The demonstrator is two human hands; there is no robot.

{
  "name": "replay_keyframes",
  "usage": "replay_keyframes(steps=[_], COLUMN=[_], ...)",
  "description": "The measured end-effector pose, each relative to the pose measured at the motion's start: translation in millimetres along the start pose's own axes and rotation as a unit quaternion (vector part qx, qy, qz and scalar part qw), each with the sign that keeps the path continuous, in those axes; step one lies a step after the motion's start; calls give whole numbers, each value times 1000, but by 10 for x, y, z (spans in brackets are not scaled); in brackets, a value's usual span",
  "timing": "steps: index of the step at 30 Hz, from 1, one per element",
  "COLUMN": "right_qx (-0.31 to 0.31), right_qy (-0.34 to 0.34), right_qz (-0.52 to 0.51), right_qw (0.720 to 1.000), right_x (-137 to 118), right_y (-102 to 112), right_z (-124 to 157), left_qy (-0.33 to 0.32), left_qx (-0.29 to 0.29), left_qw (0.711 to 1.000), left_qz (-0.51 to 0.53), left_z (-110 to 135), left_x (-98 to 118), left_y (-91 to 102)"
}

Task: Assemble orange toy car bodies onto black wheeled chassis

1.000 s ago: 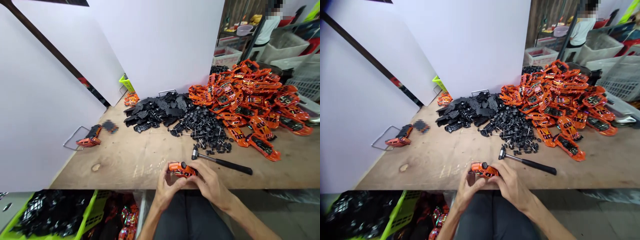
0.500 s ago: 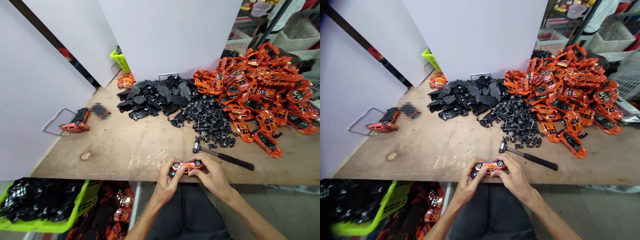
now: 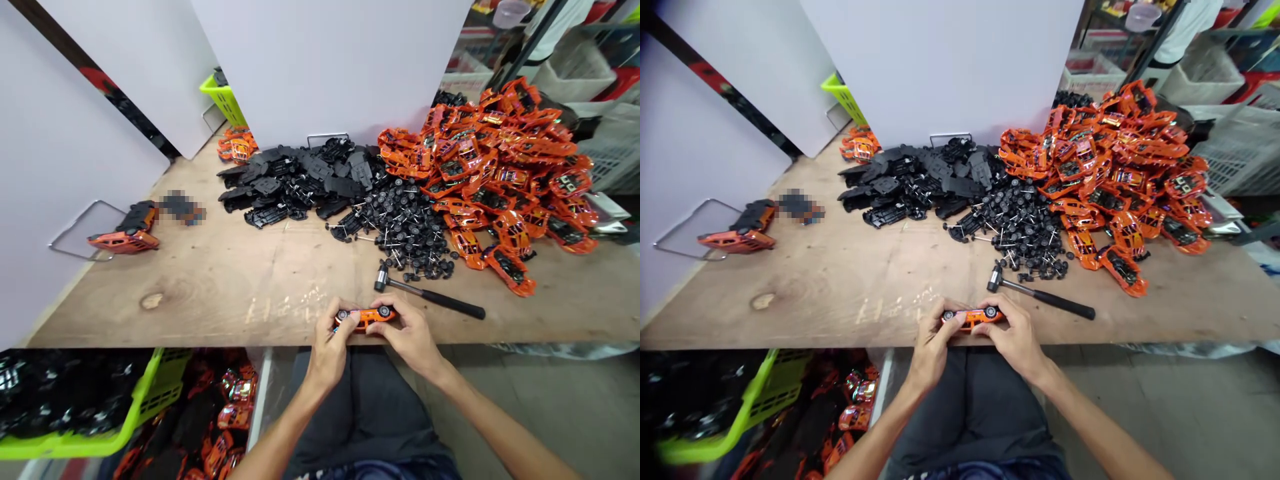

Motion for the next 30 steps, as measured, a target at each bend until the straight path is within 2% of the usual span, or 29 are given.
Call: replay_keyframes(steps=[4, 7, 11, 18, 22, 25, 30], right_qx=[23, 22, -15, -14, -38, -66, -159], right_qy=[14, -19, -68, -71, -94, -112, -37], right_qz=[-29, -22, -29, -39, -42, 10, 101], right_qw=[999, 999, 997, 997, 994, 992, 981], right_x=[-21, 42, 133, 137, 100, 1, -276], right_y=[-21, -30, -42, -44, -37, 15, 164], right_z=[38, 39, 25, 49, 26, -22, -140], left_qy=[-41, -23, 23, 12, -21, -38, -25], left_qx=[-45, -72, -50, -30, -22, -30, -84], left_qw=[996, 996, 998, 999, 999, 998, 996], left_qz=[-58, -37, 19, 26, -9, -28, -20], left_z=[-11, -33, -37, -28, -28, -13, 21], left_x=[87, 56, -46, -40, -14, -4, -20], left_y=[-4, 41, 71, 13, 19, 17, 0])
Point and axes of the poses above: each hand's wrist, its own z-axis away from the middle knuckle, its own y-axis out of the back of the hand, x = y × z, the point moved 5 cm from there along -z, towards the middle knuckle, and after that the axes turned 10 degrees about -y, right-handed, at the moved point
